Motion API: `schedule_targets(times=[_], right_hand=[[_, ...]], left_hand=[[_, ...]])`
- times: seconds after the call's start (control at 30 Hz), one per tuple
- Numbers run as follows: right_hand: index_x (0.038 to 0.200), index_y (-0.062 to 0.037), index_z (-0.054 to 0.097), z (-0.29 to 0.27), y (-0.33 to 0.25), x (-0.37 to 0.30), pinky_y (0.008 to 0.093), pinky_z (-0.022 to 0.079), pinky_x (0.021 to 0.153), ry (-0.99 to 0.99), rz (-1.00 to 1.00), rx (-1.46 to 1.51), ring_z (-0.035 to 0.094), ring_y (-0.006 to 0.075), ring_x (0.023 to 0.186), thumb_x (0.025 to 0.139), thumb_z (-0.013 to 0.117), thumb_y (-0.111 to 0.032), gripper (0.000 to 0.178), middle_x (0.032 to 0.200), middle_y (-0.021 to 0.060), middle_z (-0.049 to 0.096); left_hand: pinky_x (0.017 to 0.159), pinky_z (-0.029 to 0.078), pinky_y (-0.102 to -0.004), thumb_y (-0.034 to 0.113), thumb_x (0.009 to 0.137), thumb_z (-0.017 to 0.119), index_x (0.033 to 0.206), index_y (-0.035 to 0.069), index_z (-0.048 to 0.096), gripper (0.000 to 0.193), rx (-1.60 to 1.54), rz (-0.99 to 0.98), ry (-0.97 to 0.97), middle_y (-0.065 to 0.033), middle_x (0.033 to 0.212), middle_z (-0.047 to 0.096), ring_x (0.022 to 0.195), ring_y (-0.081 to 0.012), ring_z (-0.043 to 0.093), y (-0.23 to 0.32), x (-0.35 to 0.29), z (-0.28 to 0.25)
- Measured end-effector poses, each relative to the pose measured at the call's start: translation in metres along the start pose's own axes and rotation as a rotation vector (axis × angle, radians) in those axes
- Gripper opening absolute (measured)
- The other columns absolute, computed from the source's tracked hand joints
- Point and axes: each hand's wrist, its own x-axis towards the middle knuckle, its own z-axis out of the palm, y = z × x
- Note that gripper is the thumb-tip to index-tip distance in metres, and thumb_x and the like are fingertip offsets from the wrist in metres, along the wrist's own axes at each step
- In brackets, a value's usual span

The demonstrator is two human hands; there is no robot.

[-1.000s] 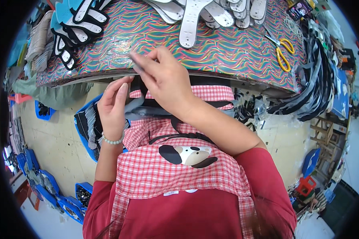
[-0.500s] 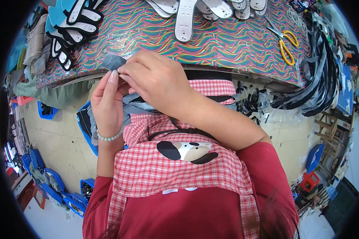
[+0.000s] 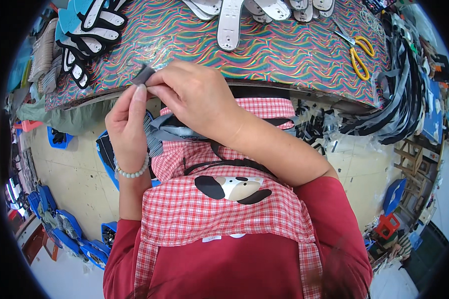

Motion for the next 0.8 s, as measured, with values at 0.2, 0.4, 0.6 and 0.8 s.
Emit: schedule_targets(times=[0.2, 0.4, 0.6, 0.8], right_hand=[[0.095, -0.0016, 0.059, 0.001, -0.004, -0.002, 0.0264, 0.052, 0.058, 0.072, 0.250, 0.310, 0.063, 0.0150, 0.066, 0.080, 0.072, -0.010, 0.022, 0.078, 0.0082, 0.061], [0.090, -0.0012, 0.059, -0.001, 0.005, 0.004, 0.0250, 0.051, 0.060, 0.014, 0.187, 0.225, 0.061, 0.0143, 0.067, 0.077, 0.075, -0.010, 0.022, 0.079, 0.0063, 0.058], [0.086, -0.0017, 0.061, -0.001, 0.007, 0.001, 0.0259, 0.050, 0.059, 0.074, 0.084, 0.125, 0.060, 0.0159, 0.066, 0.076, 0.074, -0.008, 0.017, 0.078, 0.0062, 0.057], [0.088, -0.0031, 0.062, 0.002, 0.009, -0.002, 0.0250, 0.050, 0.058, 0.109, 0.099, 0.182, 0.059, 0.0131, 0.067, 0.078, 0.073, -0.008, 0.016, 0.078, 0.0049, 0.057]], left_hand=[[0.074, 0.046, -0.0203, 0.008, 0.095, 0.055, 0.107, -0.006, 0.063, 0.020, -0.020, 0.002, 0.061, -0.0040, 0.094, 0.066, 0.083, -0.0076, 0.059, -0.009, 0.001, -0.001], [0.075, 0.046, -0.0203, 0.009, 0.095, 0.055, 0.107, -0.006, 0.063, 0.020, 0.066, 0.005, 0.020, -0.0049, 0.094, 0.066, 0.084, -0.0081, 0.060, -0.006, -0.001, -0.002], [0.060, 0.041, -0.0151, 0.006, 0.093, 0.058, 0.110, -0.005, 0.062, 0.021, 0.011, -0.014, 0.048, 0.0003, 0.086, 0.063, 0.072, -0.0009, 0.052, -0.004, -0.002, 0.004], [0.069, 0.047, -0.0173, 0.003, 0.093, 0.057, 0.115, -0.005, 0.060, 0.024, -0.068, -0.016, 0.027, -0.0032, 0.092, 0.065, 0.080, -0.0041, 0.058, -0.010, -0.002, 0.003]])
